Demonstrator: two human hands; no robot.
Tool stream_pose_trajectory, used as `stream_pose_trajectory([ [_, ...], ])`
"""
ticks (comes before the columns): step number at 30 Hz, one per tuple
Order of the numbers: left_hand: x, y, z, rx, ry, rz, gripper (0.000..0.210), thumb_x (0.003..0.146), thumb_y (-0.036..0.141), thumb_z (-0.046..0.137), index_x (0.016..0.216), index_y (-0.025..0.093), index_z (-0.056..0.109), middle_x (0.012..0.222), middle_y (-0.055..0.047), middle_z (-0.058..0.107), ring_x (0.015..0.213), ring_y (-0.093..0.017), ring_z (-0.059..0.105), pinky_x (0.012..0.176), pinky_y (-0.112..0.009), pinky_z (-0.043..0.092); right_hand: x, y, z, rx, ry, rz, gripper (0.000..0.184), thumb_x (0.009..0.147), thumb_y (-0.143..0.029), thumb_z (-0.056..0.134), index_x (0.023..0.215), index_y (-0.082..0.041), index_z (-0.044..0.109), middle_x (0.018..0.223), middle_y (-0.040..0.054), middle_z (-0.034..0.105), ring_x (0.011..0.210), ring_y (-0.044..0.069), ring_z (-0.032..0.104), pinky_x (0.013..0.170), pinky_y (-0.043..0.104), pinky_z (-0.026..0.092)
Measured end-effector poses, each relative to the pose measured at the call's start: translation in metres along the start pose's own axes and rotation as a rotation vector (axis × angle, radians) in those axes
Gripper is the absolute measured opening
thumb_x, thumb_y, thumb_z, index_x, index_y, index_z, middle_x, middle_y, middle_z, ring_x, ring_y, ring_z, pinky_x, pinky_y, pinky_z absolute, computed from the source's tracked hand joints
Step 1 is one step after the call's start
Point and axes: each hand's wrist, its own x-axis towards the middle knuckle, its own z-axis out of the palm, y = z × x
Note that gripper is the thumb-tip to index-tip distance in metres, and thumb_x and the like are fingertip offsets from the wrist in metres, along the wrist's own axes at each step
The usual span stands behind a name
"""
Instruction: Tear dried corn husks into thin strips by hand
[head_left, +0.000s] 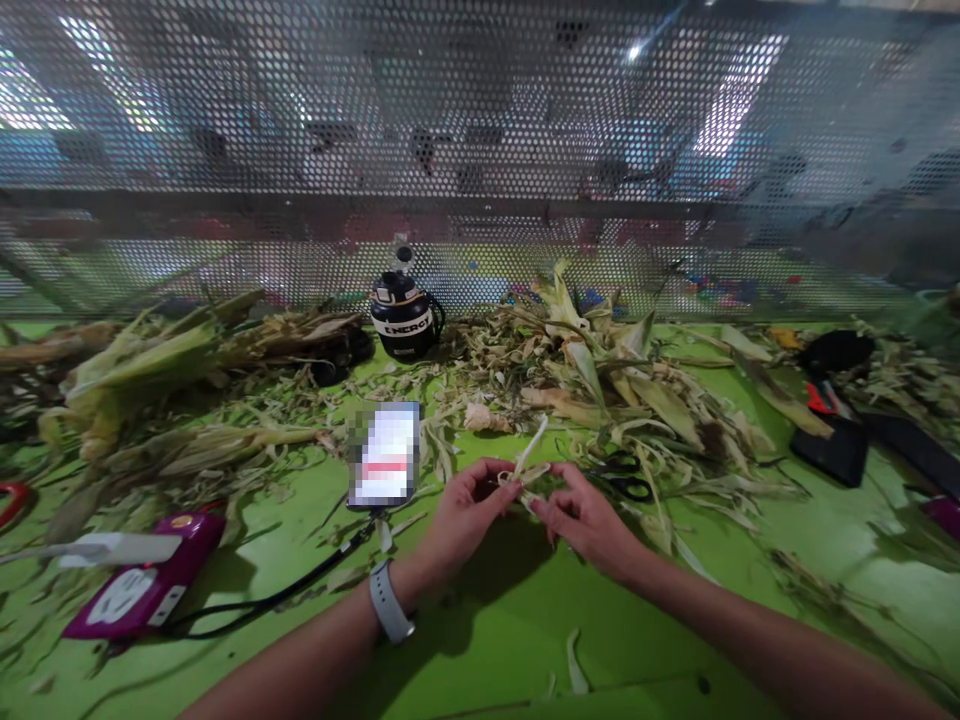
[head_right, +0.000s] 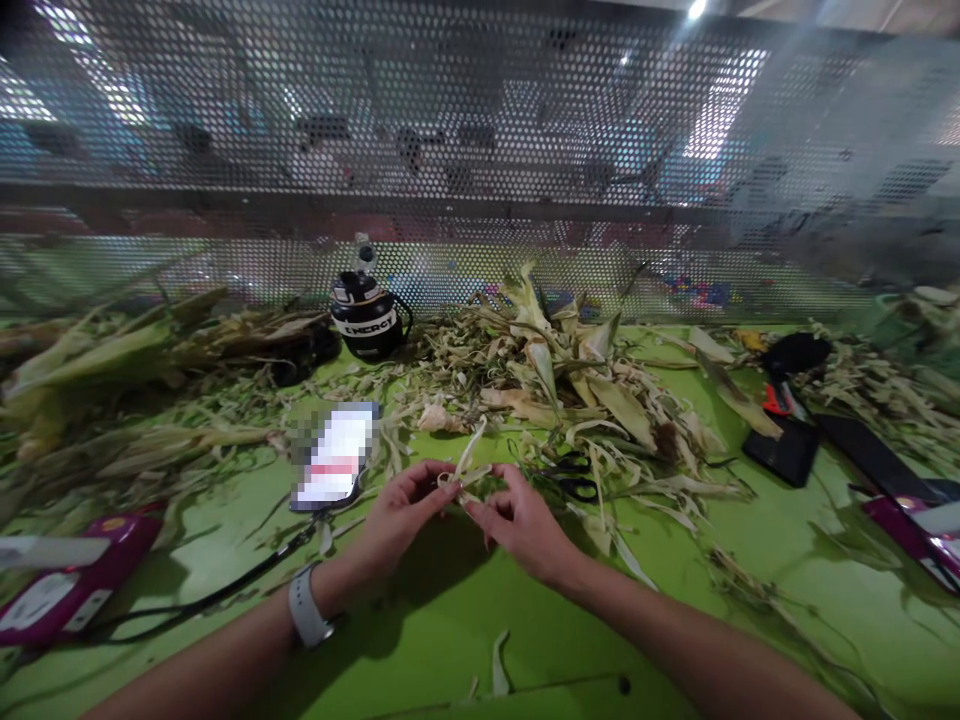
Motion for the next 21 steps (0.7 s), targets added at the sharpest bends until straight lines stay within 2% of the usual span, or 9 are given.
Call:
stream_pose_trajectory([
  [3,0.004,-0.002,-0.003,-0.043,0.056,-0.019,0.031,0.070,0.033,0.070,0.094,0.015,0.060,0.077,0.000,0.063,0.062,-0.009,0.053,0.060,-0.023,0.044,0.000,0.004,-0.002,-0.235,0.137,-0.173,0.039,0.089,-0.042,0.047,0.117,-0.015,0.040,0.060,-0.0046,0.052,0.054,0.013,0.053,0.052,0.023,0.043],
  [7,0.007,-0.005,-0.007,0.004,0.080,0.000,0.032,0.071,0.035,0.068,0.095,0.015,0.060,0.075,-0.001,0.062,0.064,-0.010,0.055,0.061,-0.024,0.045,0.002,0.010,-0.008,-0.747,0.279,-0.509,0.027,0.093,-0.027,0.041,0.114,-0.014,0.051,0.073,0.0042,0.061,0.068,0.018,0.057,0.065,0.030,0.046],
  [11,0.007,-0.005,-0.008,0.086,0.067,-0.009,0.034,0.074,0.038,0.064,0.100,0.016,0.058,0.075,-0.001,0.063,0.065,-0.013,0.057,0.061,-0.025,0.045,0.003,0.012,-0.010,-1.128,0.285,-0.759,0.021,0.091,-0.013,0.041,0.098,-0.015,0.061,0.074,0.0058,0.061,0.068,0.018,0.054,0.064,0.032,0.043],
  [14,0.008,-0.007,-0.007,0.163,0.042,0.037,0.030,0.077,0.034,0.061,0.100,0.015,0.058,0.071,0.001,0.059,0.062,-0.011,0.053,0.058,-0.024,0.043,0.000,0.010,-0.009,-1.197,0.262,-0.899,0.020,0.089,-0.010,0.043,0.095,-0.014,0.062,0.077,0.0063,0.061,0.072,0.018,0.053,0.066,0.032,0.044],
  [16,0.009,-0.009,-0.007,0.203,0.000,0.076,0.027,0.078,0.030,0.059,0.101,0.015,0.059,0.075,0.000,0.060,0.064,-0.012,0.052,0.061,-0.025,0.044,-0.002,0.008,-0.008,-1.198,0.278,-0.971,0.021,0.088,-0.010,0.043,0.096,-0.015,0.062,0.087,0.0081,0.063,0.084,0.020,0.055,0.077,0.036,0.046],
  [19,0.009,-0.012,-0.007,0.230,-0.071,0.134,0.026,0.079,0.028,0.058,0.102,0.017,0.059,0.094,-0.005,0.063,0.080,-0.016,0.056,0.074,-0.030,0.046,-0.003,0.003,-0.007,-1.204,0.298,-1.015,0.023,0.088,-0.009,0.041,0.099,-0.017,0.060,0.106,0.0099,0.062,0.107,0.021,0.051,0.095,0.042,0.040],
  [21,0.008,-0.012,-0.007,0.240,-0.127,0.164,0.025,0.080,0.028,0.058,0.103,0.017,0.059,0.102,-0.008,0.062,0.090,-0.019,0.056,0.081,-0.034,0.046,-0.002,0.000,-0.007,-1.184,0.324,-0.999,0.021,0.088,-0.009,0.042,0.098,-0.016,0.058,0.113,0.0101,0.061,0.113,0.021,0.049,0.099,0.043,0.038],
])
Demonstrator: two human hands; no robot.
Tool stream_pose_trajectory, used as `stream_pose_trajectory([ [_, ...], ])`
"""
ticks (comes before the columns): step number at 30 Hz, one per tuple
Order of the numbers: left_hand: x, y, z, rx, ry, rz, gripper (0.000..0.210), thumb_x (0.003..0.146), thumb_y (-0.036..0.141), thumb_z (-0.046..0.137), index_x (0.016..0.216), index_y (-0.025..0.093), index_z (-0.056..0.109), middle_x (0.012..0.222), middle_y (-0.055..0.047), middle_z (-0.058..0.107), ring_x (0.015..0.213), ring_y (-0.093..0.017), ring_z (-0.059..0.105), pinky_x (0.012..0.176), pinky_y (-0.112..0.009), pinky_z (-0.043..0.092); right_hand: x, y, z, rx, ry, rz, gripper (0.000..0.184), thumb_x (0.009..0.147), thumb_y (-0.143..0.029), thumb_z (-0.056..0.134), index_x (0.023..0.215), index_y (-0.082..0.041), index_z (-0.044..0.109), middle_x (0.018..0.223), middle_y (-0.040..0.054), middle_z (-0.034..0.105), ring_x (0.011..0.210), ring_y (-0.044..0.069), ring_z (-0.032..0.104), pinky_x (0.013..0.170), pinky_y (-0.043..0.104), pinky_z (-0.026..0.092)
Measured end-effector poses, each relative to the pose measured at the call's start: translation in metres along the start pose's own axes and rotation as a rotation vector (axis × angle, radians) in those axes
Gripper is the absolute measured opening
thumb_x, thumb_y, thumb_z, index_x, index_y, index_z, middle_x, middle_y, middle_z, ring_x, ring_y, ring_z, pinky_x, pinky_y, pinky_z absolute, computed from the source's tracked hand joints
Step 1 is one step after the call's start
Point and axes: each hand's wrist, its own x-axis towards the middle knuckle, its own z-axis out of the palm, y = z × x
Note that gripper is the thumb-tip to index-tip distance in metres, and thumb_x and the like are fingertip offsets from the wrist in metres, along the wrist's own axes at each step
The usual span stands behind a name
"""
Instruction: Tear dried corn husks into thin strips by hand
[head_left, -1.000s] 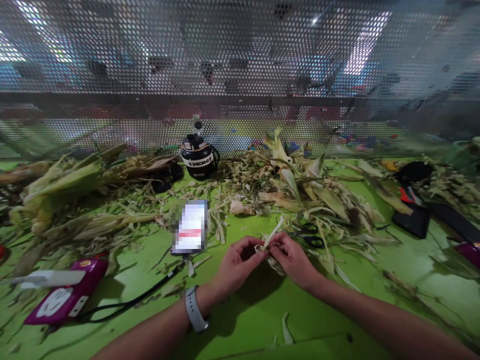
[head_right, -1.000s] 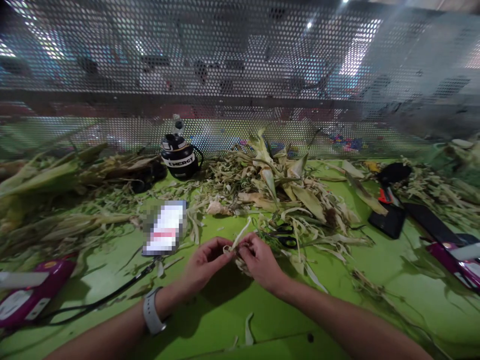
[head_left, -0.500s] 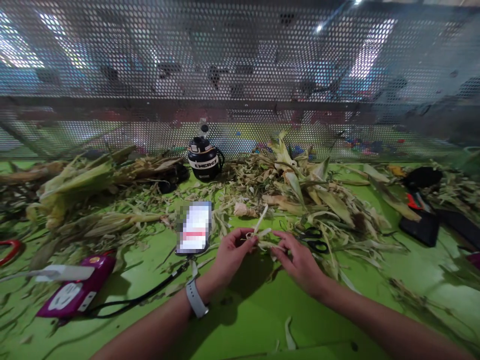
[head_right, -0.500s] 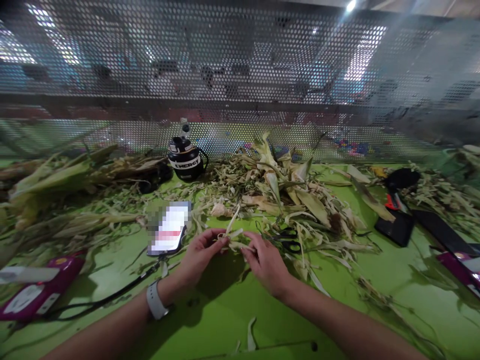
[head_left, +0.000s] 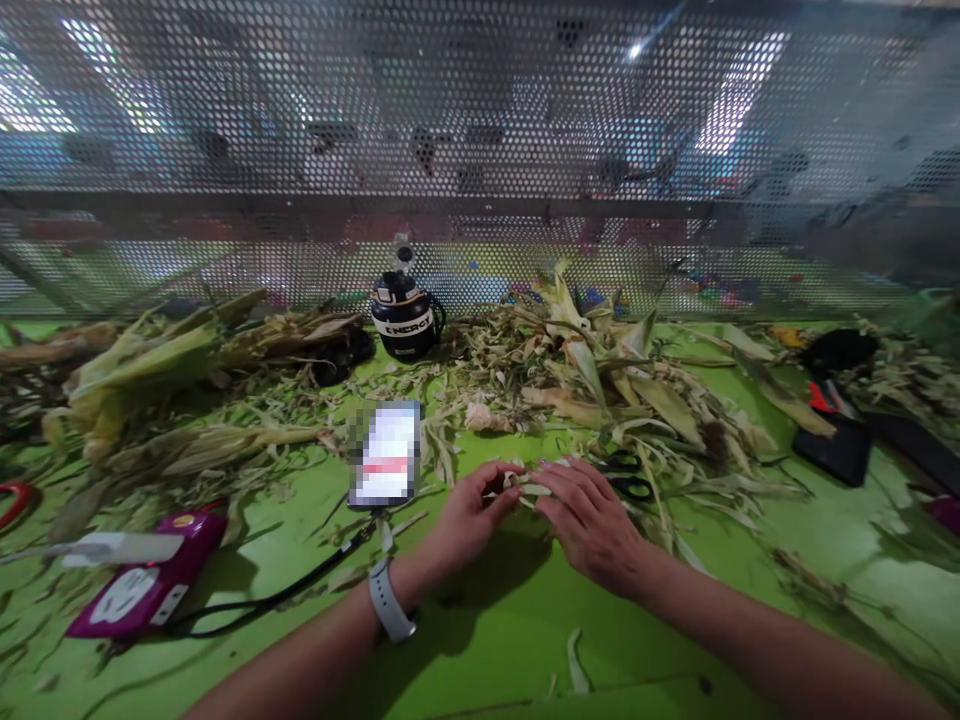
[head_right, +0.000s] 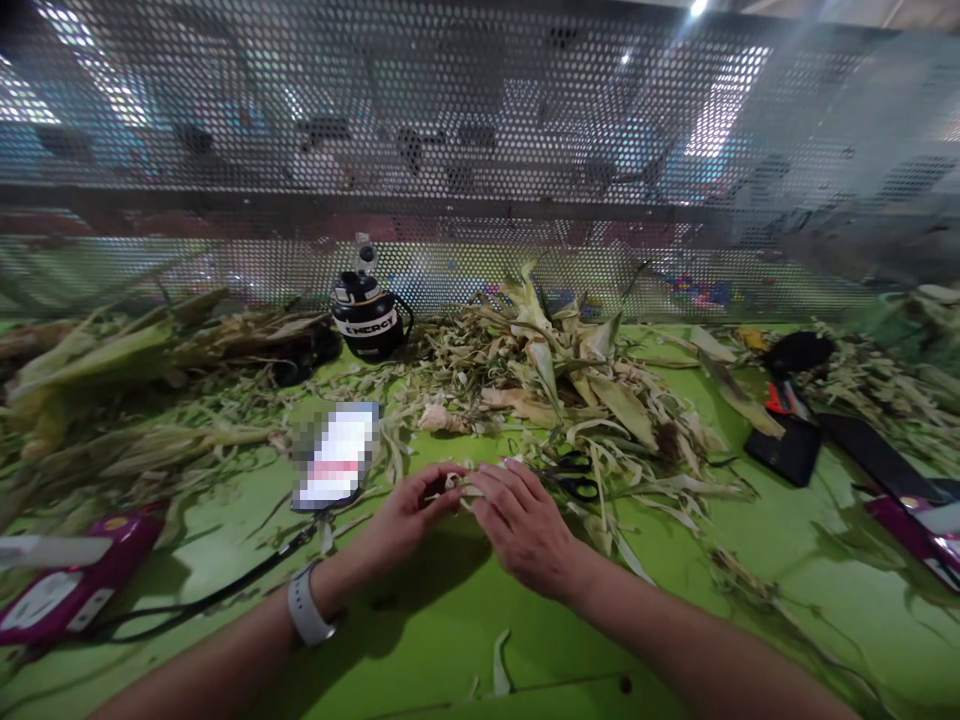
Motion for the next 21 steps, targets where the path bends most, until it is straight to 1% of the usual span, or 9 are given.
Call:
stream_pose_trajectory([
  [3,-0.0025,0.0042,0.0014,0.028,-0.069,0.026,0.024,0.082,0.029,0.055,0.102,0.017,0.061,0.099,-0.009,0.062,0.088,-0.020,0.057,0.081,-0.036,0.046,0.0022,0.0009,0.0007,0.042,0.032,0.101,0.014,0.089,-0.012,0.044,0.095,-0.016,0.055,0.106,0.0100,0.064,0.105,0.021,0.055,0.098,0.043,0.038],
  [6,-0.0039,0.0089,0.0026,0.093,-0.096,0.060,0.022,0.083,0.028,0.053,0.102,0.019,0.062,0.095,-0.008,0.063,0.087,-0.020,0.057,0.082,-0.037,0.046,0.0018,0.0027,0.0029,0.097,0.035,0.181,0.014,0.092,-0.015,0.039,0.093,-0.017,0.053,0.091,0.0080,0.066,0.087,0.019,0.059,0.093,0.043,0.040],
  [8,-0.0042,0.0105,0.0027,0.139,-0.107,0.088,0.021,0.084,0.025,0.051,0.101,0.020,0.062,0.096,-0.008,0.062,0.091,-0.020,0.056,0.085,-0.037,0.044,0.0003,0.0039,0.0047,0.118,0.012,0.242,0.016,0.093,-0.017,0.037,0.090,-0.018,0.053,0.081,0.0067,0.065,0.076,0.019,0.059,0.084,0.040,0.044],
  [10,-0.0045,0.0109,0.0023,0.172,-0.116,0.103,0.021,0.084,0.024,0.049,0.101,0.020,0.062,0.097,-0.007,0.061,0.093,-0.020,0.055,0.087,-0.037,0.043,-0.0014,0.0047,0.0064,0.127,-0.024,0.332,0.018,0.093,-0.021,0.037,0.087,-0.017,0.053,0.074,0.0064,0.064,0.069,0.019,0.059,0.073,0.036,0.047],
  [13,-0.0058,0.0109,0.0019,0.168,-0.119,0.089,0.021,0.084,0.024,0.048,0.099,0.020,0.062,0.096,-0.007,0.061,0.093,-0.020,0.055,0.085,-0.035,0.043,-0.0028,0.0041,0.0079,0.173,-0.071,0.459,0.021,0.094,-0.025,0.035,0.086,-0.017,0.052,0.073,0.0072,0.064,0.066,0.020,0.060,0.063,0.032,0.046],
  [16,-0.0076,0.0107,0.0031,0.116,-0.115,0.031,0.018,0.083,0.026,0.051,0.096,0.019,0.062,0.093,-0.006,0.061,0.090,-0.020,0.056,0.082,-0.034,0.044,-0.0023,0.0018,0.0080,0.271,-0.106,0.538,0.020,0.093,-0.027,0.035,0.086,-0.018,0.052,0.072,0.0063,0.065,0.065,0.019,0.061,0.060,0.029,0.046],
  [19,-0.0070,0.0088,0.0052,0.035,-0.097,-0.022,0.020,0.080,0.032,0.057,0.094,0.018,0.061,0.090,-0.006,0.063,0.085,-0.019,0.057,0.079,-0.033,0.045,-0.0006,-0.0004,0.0069,0.393,-0.134,0.614,0.019,0.092,-0.028,0.036,0.085,-0.018,0.051,0.072,0.0054,0.064,0.064,0.018,0.061,0.059,0.028,0.046],
  [21,-0.0049,0.0067,0.0056,-0.031,-0.091,-0.043,0.023,0.079,0.034,0.060,0.096,0.018,0.059,0.090,-0.006,0.063,0.085,-0.018,0.057,0.078,-0.033,0.045,0.0011,-0.0004,0.0052,0.511,-0.148,0.706,0.018,0.092,-0.032,0.038,0.087,-0.019,0.050,0.070,0.0033,0.063,0.061,0.017,0.059,0.055,0.026,0.045],
])
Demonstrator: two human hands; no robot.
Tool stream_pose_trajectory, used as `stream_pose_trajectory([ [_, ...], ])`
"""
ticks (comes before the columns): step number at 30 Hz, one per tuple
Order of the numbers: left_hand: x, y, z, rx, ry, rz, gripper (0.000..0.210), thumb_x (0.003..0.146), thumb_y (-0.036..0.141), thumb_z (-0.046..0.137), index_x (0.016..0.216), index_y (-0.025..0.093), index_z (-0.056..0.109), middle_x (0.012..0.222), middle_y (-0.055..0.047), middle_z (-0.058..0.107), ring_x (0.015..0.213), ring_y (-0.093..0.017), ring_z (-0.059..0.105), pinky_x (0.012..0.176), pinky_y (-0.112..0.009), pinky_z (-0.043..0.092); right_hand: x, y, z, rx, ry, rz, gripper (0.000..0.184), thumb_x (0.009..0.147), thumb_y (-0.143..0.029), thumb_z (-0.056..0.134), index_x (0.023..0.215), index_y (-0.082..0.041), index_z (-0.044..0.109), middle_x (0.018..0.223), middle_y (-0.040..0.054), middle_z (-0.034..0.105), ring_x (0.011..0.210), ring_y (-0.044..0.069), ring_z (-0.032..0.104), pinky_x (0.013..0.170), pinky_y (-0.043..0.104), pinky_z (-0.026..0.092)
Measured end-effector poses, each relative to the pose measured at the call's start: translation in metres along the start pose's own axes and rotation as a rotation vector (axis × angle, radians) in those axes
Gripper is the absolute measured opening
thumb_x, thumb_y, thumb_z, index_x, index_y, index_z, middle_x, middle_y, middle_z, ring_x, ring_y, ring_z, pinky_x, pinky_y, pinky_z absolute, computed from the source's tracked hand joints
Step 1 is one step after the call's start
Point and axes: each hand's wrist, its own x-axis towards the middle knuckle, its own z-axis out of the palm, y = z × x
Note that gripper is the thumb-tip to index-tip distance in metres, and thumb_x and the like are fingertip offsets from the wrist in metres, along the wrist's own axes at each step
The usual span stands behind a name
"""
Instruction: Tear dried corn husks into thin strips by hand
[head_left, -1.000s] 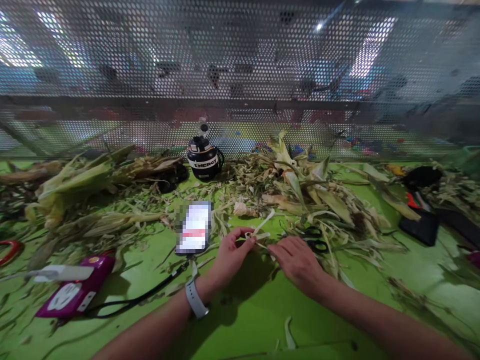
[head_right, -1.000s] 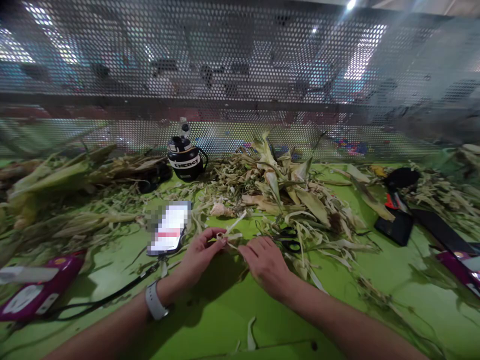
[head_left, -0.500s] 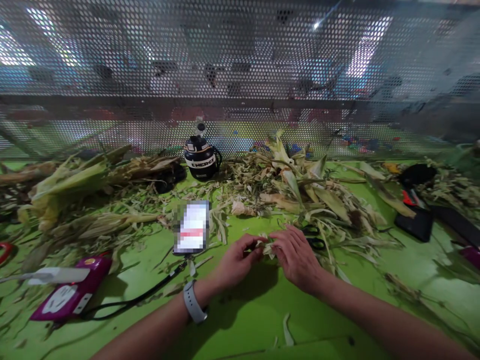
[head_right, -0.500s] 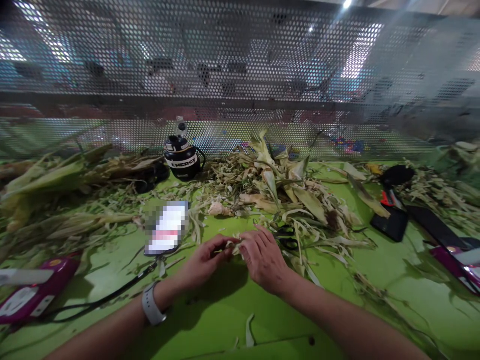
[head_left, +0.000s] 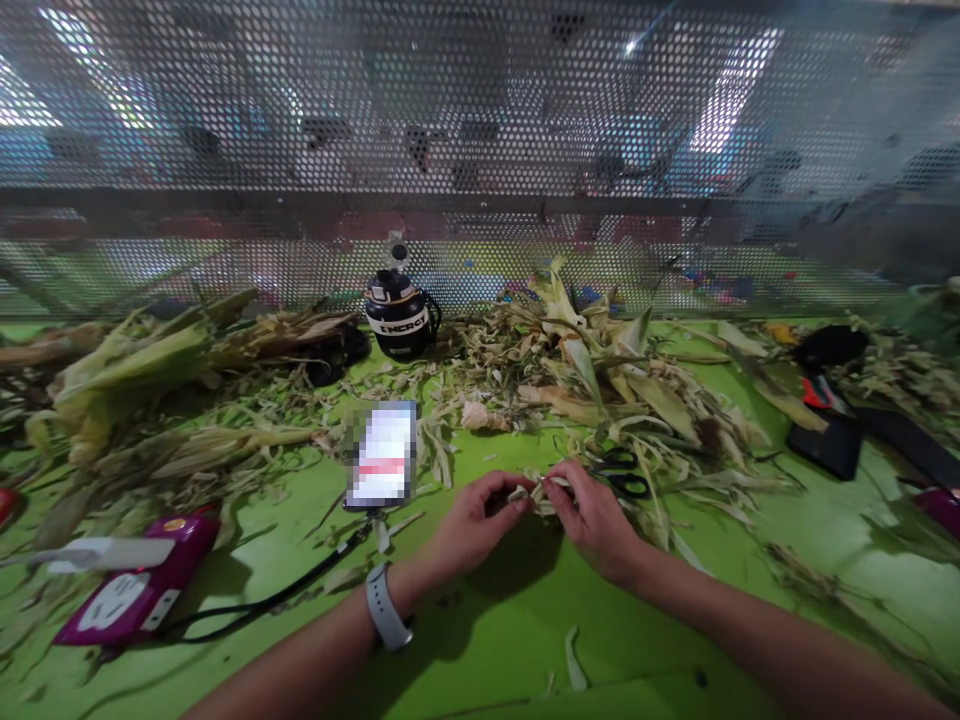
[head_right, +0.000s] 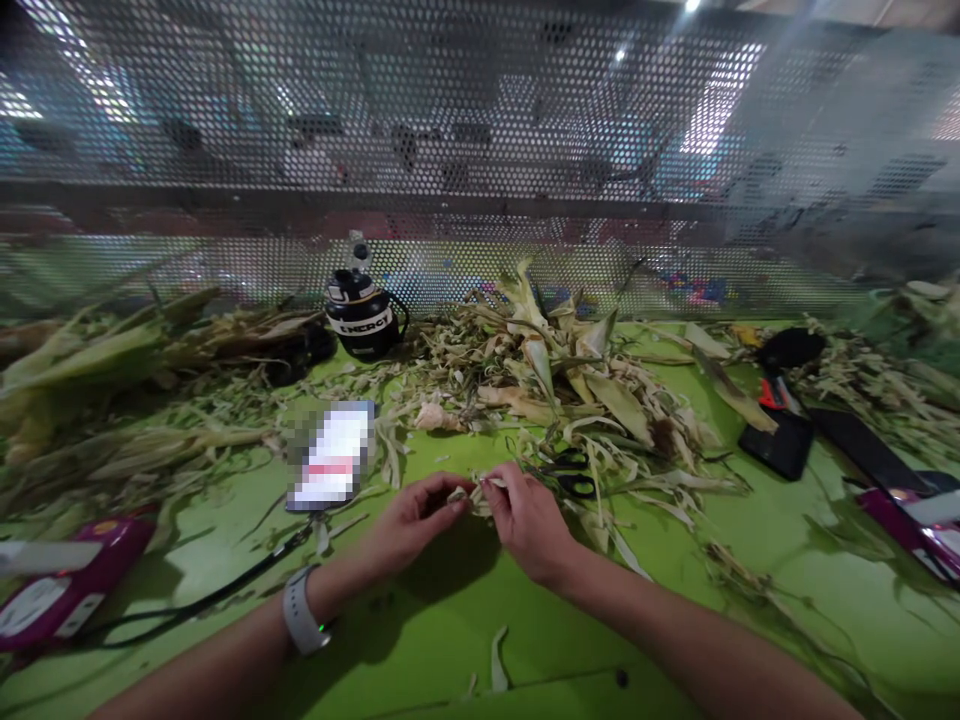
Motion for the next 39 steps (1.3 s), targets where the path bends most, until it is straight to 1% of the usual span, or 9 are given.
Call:
stream_pose_trajectory([
  [4,0.005,-0.002,-0.003,-0.106,0.096,-0.049,0.025,0.075,0.035,0.064,0.091,0.019,0.053,0.079,-0.001,0.059,0.074,-0.014,0.055,0.068,-0.028,0.044,0.003,-0.003,-0.007,0.267,-0.002,0.165,0.029,0.089,-0.040,0.046,0.107,-0.017,0.045,0.058,-0.0034,0.055,0.050,0.014,0.054,0.047,0.024,0.042],
  [7,0.006,-0.001,-0.005,-0.177,0.169,-0.105,0.026,0.073,0.035,0.067,0.084,0.018,0.050,0.074,0.001,0.057,0.068,-0.011,0.052,0.062,-0.024,0.041,0.004,-0.004,-0.013,0.394,0.045,0.110,0.034,0.083,-0.039,0.056,0.108,-0.016,0.050,0.074,0.0024,0.061,0.065,0.016,0.060,0.058,0.026,0.049],
  [11,0.005,0.001,-0.006,-0.234,0.177,-0.119,0.029,0.071,0.036,0.069,0.082,0.017,0.049,0.073,0.002,0.056,0.066,-0.010,0.050,0.060,-0.023,0.038,0.004,-0.002,-0.015,0.546,-0.038,0.042,0.022,0.082,-0.034,0.060,0.097,-0.017,0.062,0.088,0.0055,0.063,0.076,0.015,0.062,0.063,0.026,0.051],
  [18,0.005,-0.001,-0.004,-0.276,0.125,-0.100,0.028,0.068,0.033,0.071,0.077,0.018,0.049,0.071,0.003,0.056,0.066,-0.011,0.050,0.061,-0.025,0.038,0.006,0.004,-0.012,0.531,0.009,-0.102,0.017,0.079,-0.035,0.065,0.090,-0.024,0.072,0.096,0.0062,0.060,0.090,0.018,0.058,0.073,0.030,0.052],
  [21,0.004,-0.002,-0.002,-0.287,0.092,-0.084,0.025,0.070,0.031,0.070,0.077,0.019,0.050,0.072,0.002,0.057,0.068,-0.012,0.051,0.064,-0.026,0.039,0.005,0.003,-0.010,0.604,-0.120,-0.048,0.017,0.082,-0.035,0.061,0.091,-0.025,0.072,0.084,0.0040,0.061,0.071,0.014,0.059,0.059,0.026,0.052],
  [24,0.003,-0.003,-0.001,-0.277,0.060,-0.073,0.025,0.071,0.032,0.070,0.078,0.019,0.051,0.076,0.001,0.058,0.074,-0.014,0.053,0.069,-0.027,0.040,0.005,0.001,-0.008,0.593,-0.137,-0.003,0.022,0.085,-0.037,0.056,0.091,-0.023,0.071,0.071,0.0015,0.055,0.059,0.012,0.052,0.049,0.022,0.047],
  [30,0.003,-0.003,-0.001,-0.267,0.072,-0.087,0.027,0.071,0.031,0.071,0.079,0.018,0.048,0.075,0.002,0.056,0.072,-0.012,0.052,0.068,-0.026,0.040,0.006,0.002,-0.009,0.557,-0.229,0.125,0.030,0.084,-0.040,0.055,0.104,-0.019,0.063,0.076,0.0028,0.060,0.066,0.013,0.055,0.056,0.024,0.047],
  [36,0.004,-0.009,-0.002,-0.258,0.065,-0.062,0.028,0.071,0.031,0.069,0.080,0.018,0.046,0.074,0.003,0.055,0.070,-0.011,0.051,0.065,-0.025,0.039,0.007,0.000,-0.008,0.475,-0.244,0.153,0.020,0.079,-0.034,0.060,0.079,-0.015,0.065,0.072,0.0031,0.063,0.063,0.014,0.055,0.058,0.025,0.045],
  [39,0.004,-0.010,-0.001,-0.205,0.062,-0.021,0.024,0.074,0.030,0.066,0.081,0.018,0.046,0.073,0.003,0.054,0.069,-0.011,0.051,0.064,-0.024,0.041,0.009,-0.001,-0.007,0.481,-0.259,0.205,0.019,0.077,-0.033,0.061,0.077,-0.014,0.065,0.068,0.0027,0.061,0.061,0.013,0.054,0.057,0.026,0.044],
])
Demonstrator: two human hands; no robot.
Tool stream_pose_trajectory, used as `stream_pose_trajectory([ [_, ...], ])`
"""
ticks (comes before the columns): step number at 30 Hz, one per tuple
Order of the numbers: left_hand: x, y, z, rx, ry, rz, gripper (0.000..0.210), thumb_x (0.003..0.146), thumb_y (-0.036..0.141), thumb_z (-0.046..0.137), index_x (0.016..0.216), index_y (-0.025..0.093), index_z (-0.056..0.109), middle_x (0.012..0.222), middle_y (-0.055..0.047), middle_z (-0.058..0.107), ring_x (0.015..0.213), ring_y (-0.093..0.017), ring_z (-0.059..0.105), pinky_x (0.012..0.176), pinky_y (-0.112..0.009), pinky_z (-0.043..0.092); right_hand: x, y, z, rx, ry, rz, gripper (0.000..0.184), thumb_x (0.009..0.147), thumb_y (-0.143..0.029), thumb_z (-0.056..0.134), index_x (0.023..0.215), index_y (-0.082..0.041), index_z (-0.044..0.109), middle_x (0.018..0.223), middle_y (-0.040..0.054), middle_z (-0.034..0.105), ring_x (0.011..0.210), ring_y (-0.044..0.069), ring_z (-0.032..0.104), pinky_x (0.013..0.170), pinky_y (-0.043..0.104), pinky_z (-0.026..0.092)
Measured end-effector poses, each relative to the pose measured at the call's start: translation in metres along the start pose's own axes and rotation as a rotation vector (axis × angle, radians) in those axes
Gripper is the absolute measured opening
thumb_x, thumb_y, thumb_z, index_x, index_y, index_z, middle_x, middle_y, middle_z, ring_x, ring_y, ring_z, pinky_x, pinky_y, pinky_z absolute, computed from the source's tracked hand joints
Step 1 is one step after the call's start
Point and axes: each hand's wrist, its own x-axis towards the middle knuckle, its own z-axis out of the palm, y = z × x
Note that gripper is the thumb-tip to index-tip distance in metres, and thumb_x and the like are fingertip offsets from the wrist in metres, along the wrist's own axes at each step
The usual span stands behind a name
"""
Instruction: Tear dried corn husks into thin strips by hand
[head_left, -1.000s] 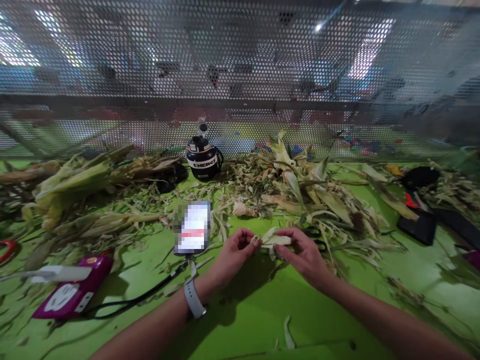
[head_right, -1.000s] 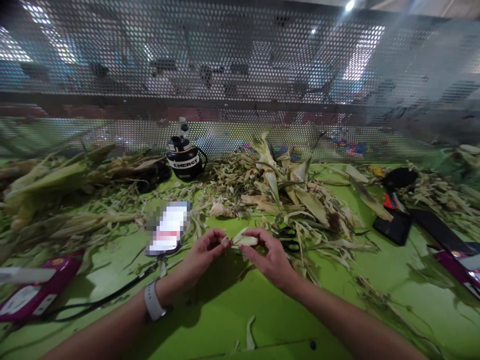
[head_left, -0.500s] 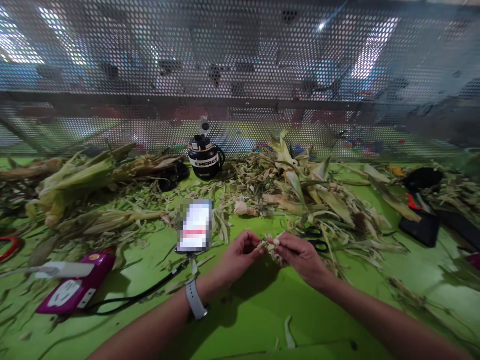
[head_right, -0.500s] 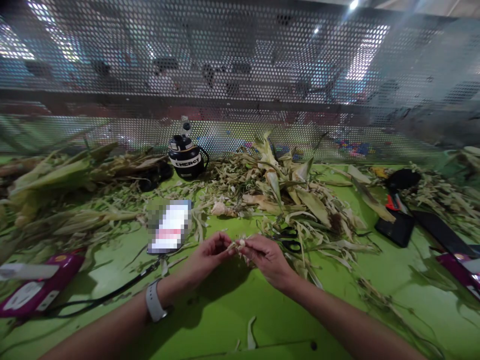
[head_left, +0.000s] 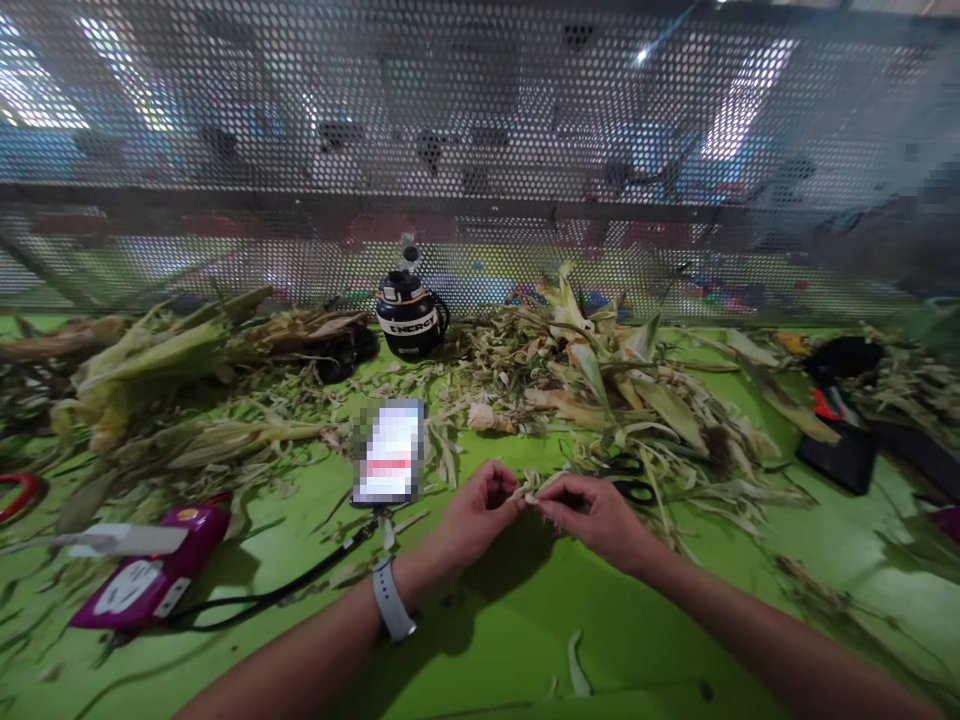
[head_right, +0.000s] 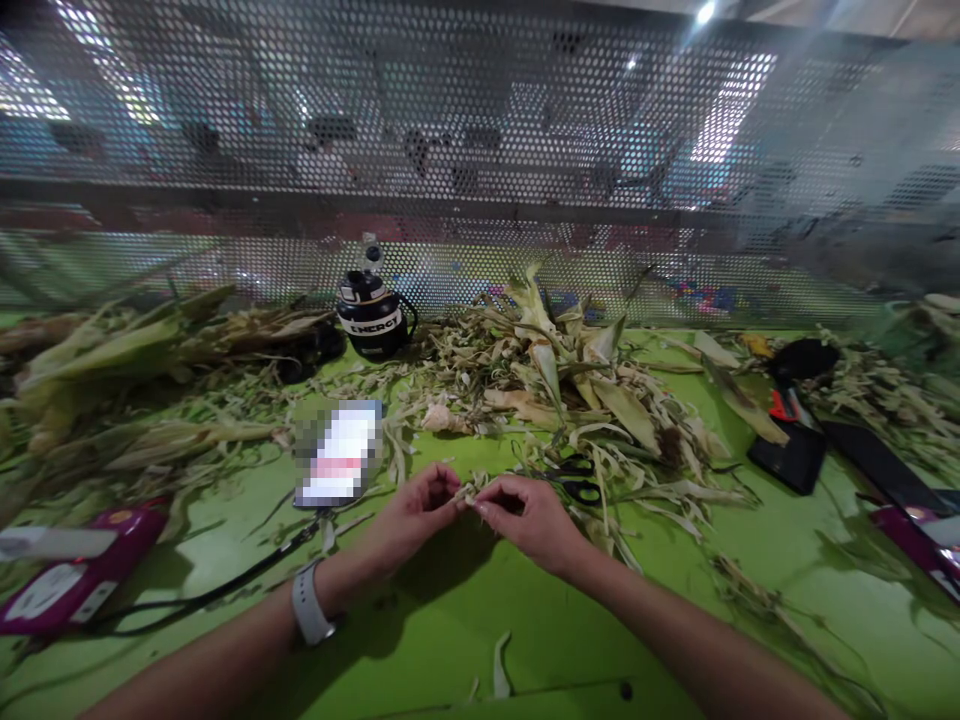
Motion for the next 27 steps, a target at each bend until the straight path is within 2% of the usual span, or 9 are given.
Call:
stream_pose_trajectory([
  [5,-0.0028,0.0038,0.0036,0.297,0.069,0.132,0.015,0.078,0.025,0.059,0.081,0.018,0.046,0.073,0.002,0.051,0.069,-0.012,0.050,0.062,-0.025,0.042,0.0011,0.0036,0.0024,0.185,0.015,0.145,0.026,0.072,-0.038,0.066,0.082,-0.016,0.056,0.067,-0.0009,0.057,0.058,0.011,0.053,0.053,0.024,0.045],
  [9,-0.0041,0.0042,0.0053,0.422,0.080,0.214,0.010,0.078,0.020,0.056,0.079,0.019,0.046,0.070,0.003,0.051,0.064,-0.011,0.050,0.059,-0.024,0.042,0.0001,0.0044,0.0040,0.226,0.008,0.138,0.030,0.073,-0.040,0.065,0.086,-0.018,0.050,0.069,-0.0019,0.056,0.061,0.011,0.054,0.055,0.024,0.045],
  [17,-0.0072,0.0006,0.0071,0.501,0.064,0.266,0.007,0.077,0.012,0.050,0.080,0.018,0.047,0.071,0.002,0.054,0.065,-0.011,0.053,0.060,-0.023,0.044,-0.0034,0.0027,0.0055,0.075,0.088,0.057,0.018,0.078,-0.029,0.059,0.086,-0.020,0.046,0.076,-0.0002,0.055,0.071,0.013,0.054,0.063,0.026,0.045],
  [23,-0.0085,0.0011,0.0081,0.455,0.064,0.255,0.011,0.077,0.011,0.051,0.085,0.018,0.048,0.079,-0.001,0.061,0.074,-0.013,0.059,0.068,-0.026,0.049,-0.0040,0.0056,0.0068,0.064,-0.027,-0.011,0.012,0.080,-0.026,0.056,0.085,-0.019,0.047,0.074,-0.0009,0.053,0.069,0.013,0.052,0.062,0.025,0.043],
  [27,-0.0085,0.0028,0.0086,0.388,0.055,0.218,0.018,0.078,0.015,0.054,0.095,0.018,0.049,0.085,-0.003,0.065,0.080,-0.015,0.063,0.072,-0.028,0.052,-0.0036,0.0028,0.0072,0.128,0.011,0.043,0.014,0.078,-0.026,0.056,0.083,-0.020,0.044,0.073,-0.0016,0.052,0.065,0.012,0.051,0.058,0.024,0.042],
])
